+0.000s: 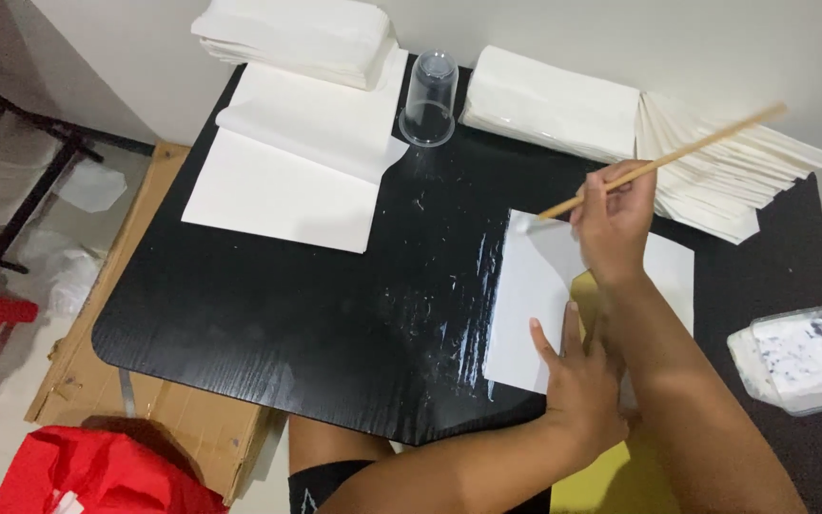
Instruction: Folding paper sheets and applying glue with a brush to assemble paper bags.
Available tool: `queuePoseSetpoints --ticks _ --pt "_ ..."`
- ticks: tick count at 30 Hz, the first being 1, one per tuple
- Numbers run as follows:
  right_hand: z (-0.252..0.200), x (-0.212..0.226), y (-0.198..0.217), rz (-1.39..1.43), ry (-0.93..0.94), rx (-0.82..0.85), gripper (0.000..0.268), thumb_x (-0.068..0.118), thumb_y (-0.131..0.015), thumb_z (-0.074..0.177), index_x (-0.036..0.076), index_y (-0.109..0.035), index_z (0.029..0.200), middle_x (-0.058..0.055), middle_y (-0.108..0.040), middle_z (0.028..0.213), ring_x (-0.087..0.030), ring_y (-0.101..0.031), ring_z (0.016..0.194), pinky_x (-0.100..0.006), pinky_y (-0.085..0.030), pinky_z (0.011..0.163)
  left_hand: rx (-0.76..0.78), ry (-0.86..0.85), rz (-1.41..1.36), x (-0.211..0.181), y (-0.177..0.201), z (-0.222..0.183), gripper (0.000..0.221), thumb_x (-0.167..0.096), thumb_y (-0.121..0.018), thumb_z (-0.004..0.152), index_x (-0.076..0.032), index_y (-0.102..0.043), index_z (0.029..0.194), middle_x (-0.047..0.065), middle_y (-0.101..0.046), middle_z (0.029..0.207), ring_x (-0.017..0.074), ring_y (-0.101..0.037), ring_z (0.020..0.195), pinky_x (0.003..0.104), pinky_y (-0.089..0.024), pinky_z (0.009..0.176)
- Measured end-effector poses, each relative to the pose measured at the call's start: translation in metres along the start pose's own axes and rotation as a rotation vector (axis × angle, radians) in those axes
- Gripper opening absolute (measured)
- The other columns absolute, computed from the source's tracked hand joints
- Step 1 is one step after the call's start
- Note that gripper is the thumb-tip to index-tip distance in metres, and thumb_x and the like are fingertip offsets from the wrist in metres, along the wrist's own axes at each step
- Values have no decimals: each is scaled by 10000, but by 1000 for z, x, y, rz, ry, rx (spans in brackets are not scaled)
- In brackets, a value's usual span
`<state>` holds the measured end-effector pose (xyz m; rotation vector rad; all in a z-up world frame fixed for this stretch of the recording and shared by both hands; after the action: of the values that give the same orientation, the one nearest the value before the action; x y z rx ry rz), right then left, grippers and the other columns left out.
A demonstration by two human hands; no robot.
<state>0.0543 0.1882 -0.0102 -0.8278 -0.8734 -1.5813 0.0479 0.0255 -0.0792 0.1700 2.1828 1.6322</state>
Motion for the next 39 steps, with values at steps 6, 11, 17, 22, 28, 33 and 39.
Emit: queuePoseSetpoints --ticks 6,11,17,22,28,33,39 --pt "-33 7 -9 69 -227 300 176 43 -548 1039 133 -399 1013 -66 -480 790 -119 -422 507 -232 -392 440 -117 74 75 -4 -12 3 999 -740 -403 839 -210 -125 1638 67 -137 1695 411 -40 1574 816 -11 1143" --pt "-11 -6 -7 -30 -266 165 167 75 -530 1081 138 -380 1042 -70 -519 830 -125 -484 547 -246 -431 483 -12 19 18 -2 -7 2 948 -698 -368 875 -230 -69 1643 50 -54 1719 456 91 1582 853 50 1113" --pt "20 -7 -10 -210 -9 143 89 79 -483 1117 96 -396 1101 -104 -548 939 -143 -574 635 -266 -505 585 117 -1 104 -2 2 0 902 -657 -385 905 -248 -77 1647 41 -5 1728 480 176 1581 872 68 1105" --pt "31 -19 15 -183 -60 16 108 54 -497 1097 99 -399 1098 -103 -577 971 -142 -606 655 -255 -546 621 153 -52 90 2 16 -6 1037 -663 -595 820 -265 -102 1642 88 39 1735 499 155 1575 874 35 1097" --pt "26 -8 159 -71 62 -268 179 47 -512 1177 151 -451 1308 -22 -532 984 -107 -516 673 -241 -488 577 28 -53 -70 4 14 -5 962 -771 -316 827 -294 -86 1631 101 64 1736 507 133 1557 882 46 1062" --pt "-29 -38 362 -715 -403 -527 400 600 -467 1310 206 -488 1246 72 -522 813 -59 -528 673 -275 -431 592 28 -52 -22 2 17 -10 975 -806 -228 839 -278 -59 1641 115 21 1727 532 88 1543 874 -14 1071" --pt "-78 -63 411 -1230 -58 -325 773 85 -839 1148 -144 -280 1630 -294 -715 1033 -491 -696 954 -530 -501 816 89 -44 54 -1 28 -17 953 -809 -168 857 -305 8 1646 118 60 1728 518 112 1543 852 -41 1089"
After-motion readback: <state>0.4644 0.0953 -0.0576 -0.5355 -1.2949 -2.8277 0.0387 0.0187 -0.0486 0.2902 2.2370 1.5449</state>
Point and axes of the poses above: each hand's wrist, its own z-axis towards the middle knuckle, its own y-axis out of the back of the hand, x = y × z, the point moved 3 cm from there along z, towards the middle knuckle
